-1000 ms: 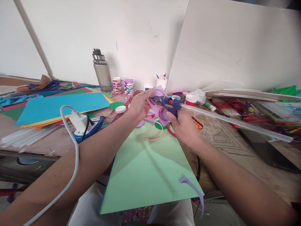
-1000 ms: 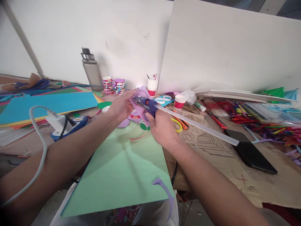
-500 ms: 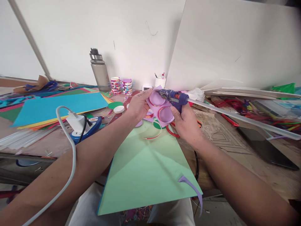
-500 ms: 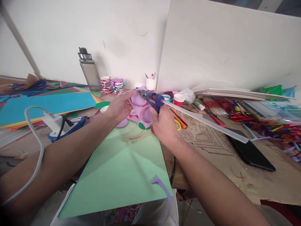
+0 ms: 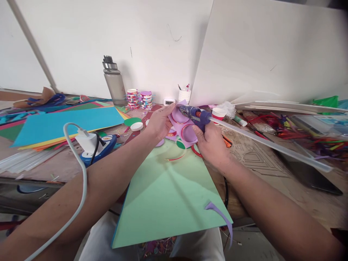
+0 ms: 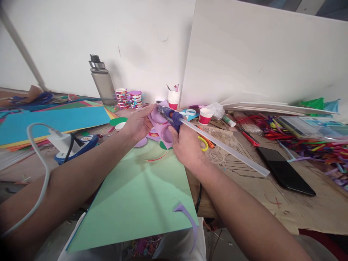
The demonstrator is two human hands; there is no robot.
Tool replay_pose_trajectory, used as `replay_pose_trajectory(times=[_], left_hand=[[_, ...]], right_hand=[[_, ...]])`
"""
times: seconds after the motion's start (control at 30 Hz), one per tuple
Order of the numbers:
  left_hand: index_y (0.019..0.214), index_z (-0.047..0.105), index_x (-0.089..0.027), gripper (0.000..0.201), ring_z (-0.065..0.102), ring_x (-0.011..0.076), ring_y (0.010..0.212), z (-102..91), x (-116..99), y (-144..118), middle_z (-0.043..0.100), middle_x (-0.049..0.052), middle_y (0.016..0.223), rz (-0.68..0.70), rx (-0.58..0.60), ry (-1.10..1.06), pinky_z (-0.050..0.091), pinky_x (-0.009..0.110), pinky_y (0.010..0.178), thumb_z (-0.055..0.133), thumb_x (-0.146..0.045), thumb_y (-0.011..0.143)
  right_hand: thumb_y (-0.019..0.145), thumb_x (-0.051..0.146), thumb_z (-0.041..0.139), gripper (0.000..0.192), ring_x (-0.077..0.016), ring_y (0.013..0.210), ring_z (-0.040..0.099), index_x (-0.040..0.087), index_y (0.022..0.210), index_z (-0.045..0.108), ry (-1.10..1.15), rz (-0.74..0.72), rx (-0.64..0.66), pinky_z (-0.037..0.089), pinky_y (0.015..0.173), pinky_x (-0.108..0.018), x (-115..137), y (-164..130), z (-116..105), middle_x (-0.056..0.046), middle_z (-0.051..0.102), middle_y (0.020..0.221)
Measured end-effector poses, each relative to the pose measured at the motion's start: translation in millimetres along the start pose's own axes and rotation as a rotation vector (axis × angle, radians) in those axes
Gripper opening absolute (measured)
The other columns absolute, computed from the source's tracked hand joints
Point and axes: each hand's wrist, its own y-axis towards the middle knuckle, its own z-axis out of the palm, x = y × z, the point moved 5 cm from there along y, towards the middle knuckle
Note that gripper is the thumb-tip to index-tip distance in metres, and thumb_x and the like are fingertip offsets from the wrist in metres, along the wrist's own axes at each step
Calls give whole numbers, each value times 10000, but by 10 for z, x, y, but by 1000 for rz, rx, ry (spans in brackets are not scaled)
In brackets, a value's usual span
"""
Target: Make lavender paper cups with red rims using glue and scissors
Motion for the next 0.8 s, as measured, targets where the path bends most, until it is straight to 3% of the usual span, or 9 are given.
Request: replay_pose_trajectory(times=[0.23,0.43,0.67,0.8], left_hand=[[851,761,-126,94,720,149,782,14,-45,1,770,61,845,-8,-35,13,555,249,775,703,-185,895],[850,750,-131,64,704,129,751,-60,-162,51,758,42,829,19,-83,9,549,233,748,724,-181,881],[794,705,-154,109,730,159,805,-158,-198,114,751,40,782,54,-106,35,567,254,764,796,-208,818],[762,681,-165,132,680,119,700,-156,-156,74,716,16,731,60,-153,31,533,229,687,777,-204,844]], right_hand=[[1010,454,448,381,-389,1101,628,177,1215,612,-32,-67,58,517,936,-569,98,-21,25,-202,693,1172],[993,431,475,334,-373,1053,658,187,1130,657,7,-114,108,538,907,-530,99,1,0,-177,725,1072],[998,468,487,370,-347,1064,674,199,1189,652,83,-65,-1,538,915,-503,12,38,-67,-165,742,1149],[992,471,488,363,-343,1008,682,196,1162,652,69,-44,-18,542,871,-490,-18,54,-84,-163,751,1093]])
